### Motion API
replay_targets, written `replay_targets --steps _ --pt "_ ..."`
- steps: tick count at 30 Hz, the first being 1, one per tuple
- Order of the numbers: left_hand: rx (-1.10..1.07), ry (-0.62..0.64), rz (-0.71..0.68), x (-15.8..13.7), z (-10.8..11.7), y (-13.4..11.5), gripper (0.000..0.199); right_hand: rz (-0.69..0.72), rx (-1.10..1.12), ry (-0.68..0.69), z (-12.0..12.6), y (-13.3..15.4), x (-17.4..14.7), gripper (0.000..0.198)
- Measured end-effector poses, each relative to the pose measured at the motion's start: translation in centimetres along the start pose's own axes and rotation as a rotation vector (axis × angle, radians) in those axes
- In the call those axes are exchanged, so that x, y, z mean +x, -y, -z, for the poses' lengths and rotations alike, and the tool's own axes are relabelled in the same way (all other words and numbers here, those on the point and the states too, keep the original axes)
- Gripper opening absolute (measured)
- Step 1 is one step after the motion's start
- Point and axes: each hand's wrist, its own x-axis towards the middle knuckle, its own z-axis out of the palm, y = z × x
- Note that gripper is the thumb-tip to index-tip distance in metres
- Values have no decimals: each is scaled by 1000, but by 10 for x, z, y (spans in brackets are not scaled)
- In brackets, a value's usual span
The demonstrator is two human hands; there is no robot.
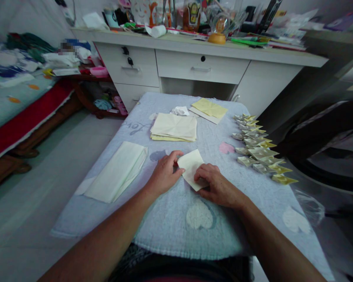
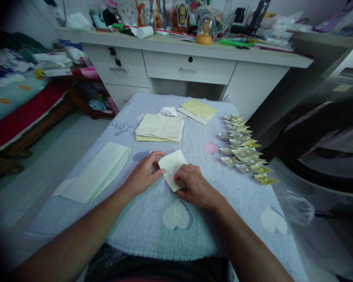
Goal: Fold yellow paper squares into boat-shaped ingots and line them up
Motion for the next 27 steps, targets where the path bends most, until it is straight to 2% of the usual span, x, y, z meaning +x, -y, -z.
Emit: replay_targets --steps 5,8,13,21,27 --pt "-279 -15 56 1 -4 1 46 18 -6 -49 -1 0 0 21" --pt "-485 -56 133 3 -3 -1 40 49 -33 -131 -3 1 1 21" --pt "-733 -102 239 5 1 -7 42 104 -93 -237 -9 1 0 26" --pt "-814 -114 264 3 3 -12 40 162 -169 -267 -12 3 -1 35" --pt "-736 -95 228 4 1 -8 35 155 -162 -242 -11 4 0 32"
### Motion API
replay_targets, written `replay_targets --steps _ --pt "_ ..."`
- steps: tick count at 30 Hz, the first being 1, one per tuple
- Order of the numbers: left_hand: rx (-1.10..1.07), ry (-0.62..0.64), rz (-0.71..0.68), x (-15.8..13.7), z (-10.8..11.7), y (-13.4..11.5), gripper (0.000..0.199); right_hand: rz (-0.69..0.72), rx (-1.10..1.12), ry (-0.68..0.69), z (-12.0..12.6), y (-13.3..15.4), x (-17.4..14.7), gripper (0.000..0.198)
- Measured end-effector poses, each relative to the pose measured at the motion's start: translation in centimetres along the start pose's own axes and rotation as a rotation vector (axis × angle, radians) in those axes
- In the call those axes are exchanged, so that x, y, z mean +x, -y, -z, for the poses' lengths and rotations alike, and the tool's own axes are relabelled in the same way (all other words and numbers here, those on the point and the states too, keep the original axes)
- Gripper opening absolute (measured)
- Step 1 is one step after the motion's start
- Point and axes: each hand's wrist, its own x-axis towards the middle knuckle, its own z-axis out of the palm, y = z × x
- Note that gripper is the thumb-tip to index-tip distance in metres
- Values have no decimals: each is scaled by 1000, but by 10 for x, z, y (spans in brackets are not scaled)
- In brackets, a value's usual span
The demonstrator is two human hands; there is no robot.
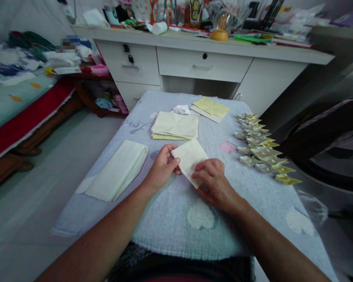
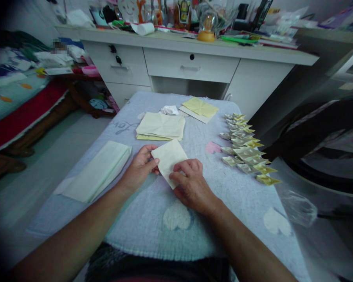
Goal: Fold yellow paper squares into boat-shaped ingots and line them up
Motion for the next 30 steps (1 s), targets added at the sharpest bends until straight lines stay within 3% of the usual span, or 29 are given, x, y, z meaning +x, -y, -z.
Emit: replay_targets --steps 7,12,15,18,22,30 --pt "641 65 -226 -2 2 9 46 -54 52 66 -7 -2 2 16" --pt "930 -23 -442 -5 2 6 59 -180 57 91 -11 -6 3 19" --pt "998 -6 -461 -6 4 4 41 -249 50 96 -10 -7 3 17" --pt "1000 137 -456 -4 5 4 17 -285 61 109 -7 -8 3 14" --pt "987 272 -426 -3 5 4 20 -298 112 89 -6 -11 3 7" --pt "991 282 -364 -8 4 1 15 -345 106 46 -7 -12 5 13"
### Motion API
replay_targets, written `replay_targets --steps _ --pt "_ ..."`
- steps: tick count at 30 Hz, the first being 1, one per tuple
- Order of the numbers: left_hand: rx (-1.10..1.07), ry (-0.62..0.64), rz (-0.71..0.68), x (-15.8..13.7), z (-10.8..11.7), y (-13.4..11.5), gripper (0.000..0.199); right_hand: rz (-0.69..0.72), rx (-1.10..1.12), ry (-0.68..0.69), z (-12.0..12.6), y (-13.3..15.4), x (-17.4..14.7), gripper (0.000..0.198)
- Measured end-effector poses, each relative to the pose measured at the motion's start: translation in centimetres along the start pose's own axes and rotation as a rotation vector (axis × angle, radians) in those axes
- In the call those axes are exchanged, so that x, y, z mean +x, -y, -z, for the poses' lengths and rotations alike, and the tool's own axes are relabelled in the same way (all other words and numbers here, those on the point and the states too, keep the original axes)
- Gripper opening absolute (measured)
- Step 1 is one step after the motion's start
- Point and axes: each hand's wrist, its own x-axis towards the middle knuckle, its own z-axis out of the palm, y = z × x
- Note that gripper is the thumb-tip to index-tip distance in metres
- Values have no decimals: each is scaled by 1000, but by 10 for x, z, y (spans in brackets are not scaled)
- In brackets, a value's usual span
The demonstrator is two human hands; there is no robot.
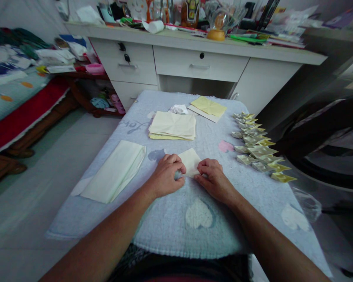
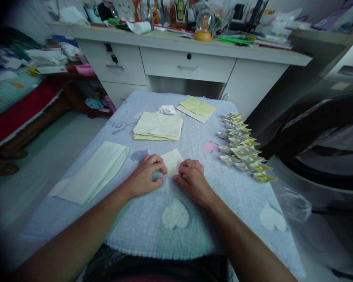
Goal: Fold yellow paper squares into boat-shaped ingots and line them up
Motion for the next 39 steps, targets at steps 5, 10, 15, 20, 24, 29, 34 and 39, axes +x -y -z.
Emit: replay_targets --steps 5,10,15,20,24,29,34,39 --pt "-19 4 -1 1 1 1 6 -54 -73 -37 -2 1 0 18" --pt "0 -12 0 2 0 2 5 -120 -125 -84 -4 0 0 21" --pt "27 -34 8 1 -4 3 3 -170 -151 -111 -6 -1 2 22" --pt "30 -26 14 2 -4 4 4 -179 -178 -134 -10 -2 3 20" --pt "22 -4 23 2 -3 4 10 -179 -188 -140 -11 -2 3 19" --pt "0 14 29 1 -2 4 24 -175 -205 -138 -11 -2 3 18" --pt "22 65 -8 2 -2 5 34 -190 -233 -157 -13 -3 3 12" --pt "41 62 -19 2 -3 6 37 -175 -263 -177 -16 -4 2 25"
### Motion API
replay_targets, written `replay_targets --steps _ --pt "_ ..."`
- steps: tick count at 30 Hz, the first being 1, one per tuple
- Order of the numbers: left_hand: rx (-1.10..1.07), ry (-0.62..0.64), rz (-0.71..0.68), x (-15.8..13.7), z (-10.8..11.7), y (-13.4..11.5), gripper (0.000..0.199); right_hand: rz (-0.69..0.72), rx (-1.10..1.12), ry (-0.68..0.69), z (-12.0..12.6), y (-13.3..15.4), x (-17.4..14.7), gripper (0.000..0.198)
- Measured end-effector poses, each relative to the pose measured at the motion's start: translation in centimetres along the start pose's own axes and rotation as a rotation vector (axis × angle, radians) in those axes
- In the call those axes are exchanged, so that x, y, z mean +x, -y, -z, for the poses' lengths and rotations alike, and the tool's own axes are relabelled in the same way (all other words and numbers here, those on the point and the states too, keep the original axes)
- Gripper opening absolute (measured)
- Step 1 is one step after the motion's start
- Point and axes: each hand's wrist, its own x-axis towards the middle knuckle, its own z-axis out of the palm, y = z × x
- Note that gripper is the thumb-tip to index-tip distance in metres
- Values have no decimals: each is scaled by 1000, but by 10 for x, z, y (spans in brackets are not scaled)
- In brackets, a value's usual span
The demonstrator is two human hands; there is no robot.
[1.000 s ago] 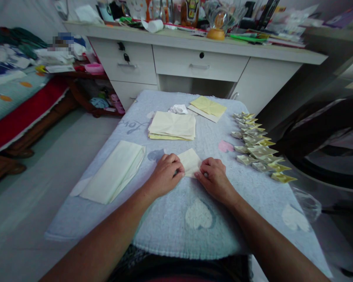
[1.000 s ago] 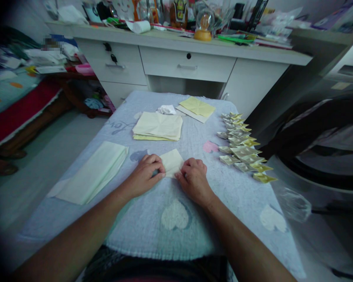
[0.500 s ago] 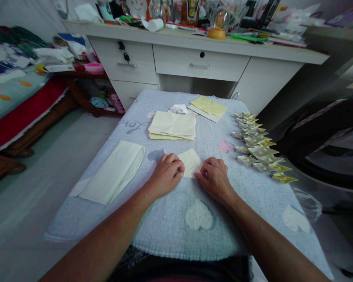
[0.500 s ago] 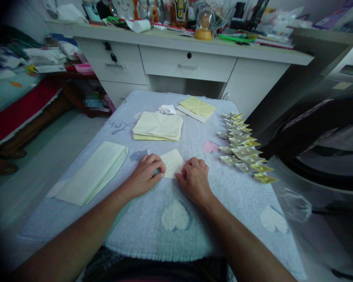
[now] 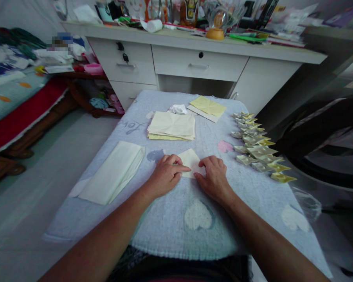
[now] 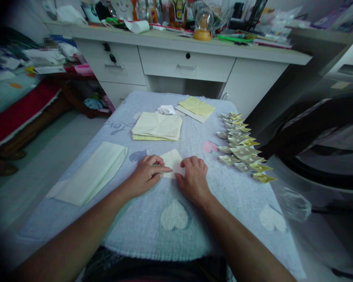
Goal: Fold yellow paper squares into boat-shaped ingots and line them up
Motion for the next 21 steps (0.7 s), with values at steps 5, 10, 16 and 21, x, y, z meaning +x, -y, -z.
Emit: replay_targets --steps 5,10,16,21 --pt "14 -6 -4 0 -1 0 32 42 -52 -1 1 6 0 41" --pt "20 -17 -2 0 -2 -1 28 40 -118 -6 -2 13 2 60" --pt "17 -23 0 1 -3 0 28 26 -128 -11 -4 17 4 70" --pt "7 -9 6 1 -2 0 29 25 -105 59 0 12 4 84"
